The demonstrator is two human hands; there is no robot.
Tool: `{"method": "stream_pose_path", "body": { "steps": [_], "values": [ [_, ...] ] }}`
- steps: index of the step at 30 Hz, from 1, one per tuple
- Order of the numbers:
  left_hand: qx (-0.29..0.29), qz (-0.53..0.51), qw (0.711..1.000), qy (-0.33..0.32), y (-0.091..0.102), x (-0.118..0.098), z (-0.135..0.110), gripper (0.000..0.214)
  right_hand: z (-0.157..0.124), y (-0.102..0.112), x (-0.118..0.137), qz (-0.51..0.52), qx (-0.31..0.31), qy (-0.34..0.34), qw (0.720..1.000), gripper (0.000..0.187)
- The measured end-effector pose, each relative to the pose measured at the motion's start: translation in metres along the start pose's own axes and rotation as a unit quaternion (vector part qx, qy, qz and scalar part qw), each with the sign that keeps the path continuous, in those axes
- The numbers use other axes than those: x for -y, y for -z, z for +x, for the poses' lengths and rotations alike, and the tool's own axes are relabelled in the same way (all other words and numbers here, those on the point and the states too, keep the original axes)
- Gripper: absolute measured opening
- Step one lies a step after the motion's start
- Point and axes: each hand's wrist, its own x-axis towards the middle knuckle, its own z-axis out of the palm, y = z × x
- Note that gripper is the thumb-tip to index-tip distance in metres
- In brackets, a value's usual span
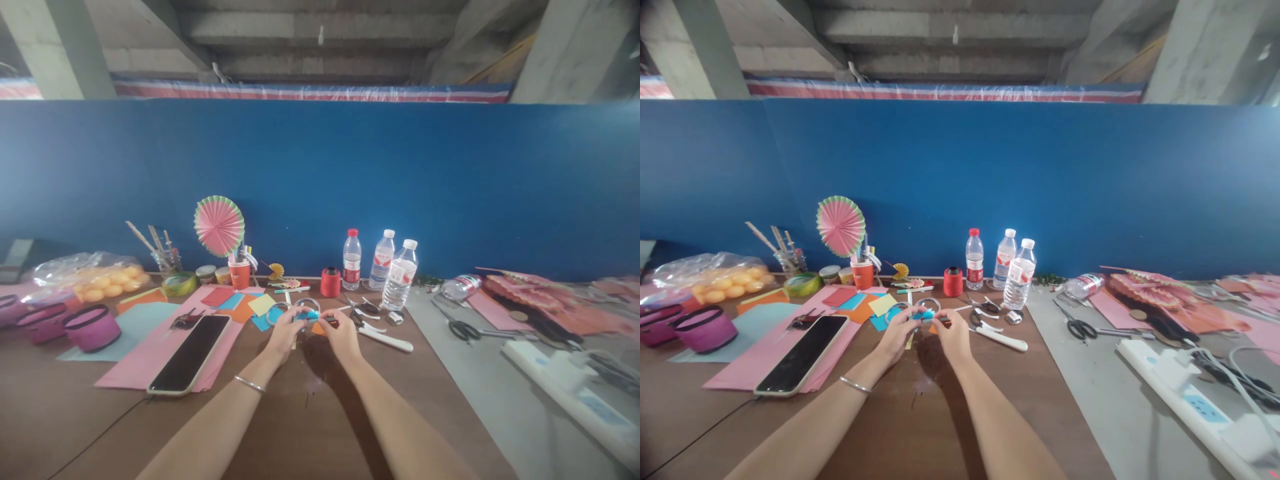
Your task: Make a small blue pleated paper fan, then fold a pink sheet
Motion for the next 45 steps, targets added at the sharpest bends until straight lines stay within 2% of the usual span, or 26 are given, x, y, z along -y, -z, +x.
{"method": "stream_pose_path", "body": {
  "steps": [22, 35, 45],
  "values": [
    [-0.005, 0.004, 1.0, 0.005, -0.003, -0.0052, -0.0016, 0.027, -0.0006, 0.0006, -0.0014, -0.048, -0.025, 0.02, 0.998, 0.014],
    [-0.016, 0.074, 0.997, -0.02, -0.0023, -0.0051, -0.0012, 0.027, -0.0006, 0.0004, -0.003, -0.048, -0.026, 0.031, 0.998, 0.016],
    [-0.027, 0.115, 0.992, -0.045, -0.0019, -0.0038, 0.0, 0.018, -0.0023, 0.0003, -0.0006, -0.052, -0.012, 0.045, 0.998, 0.016]
  ]
}}
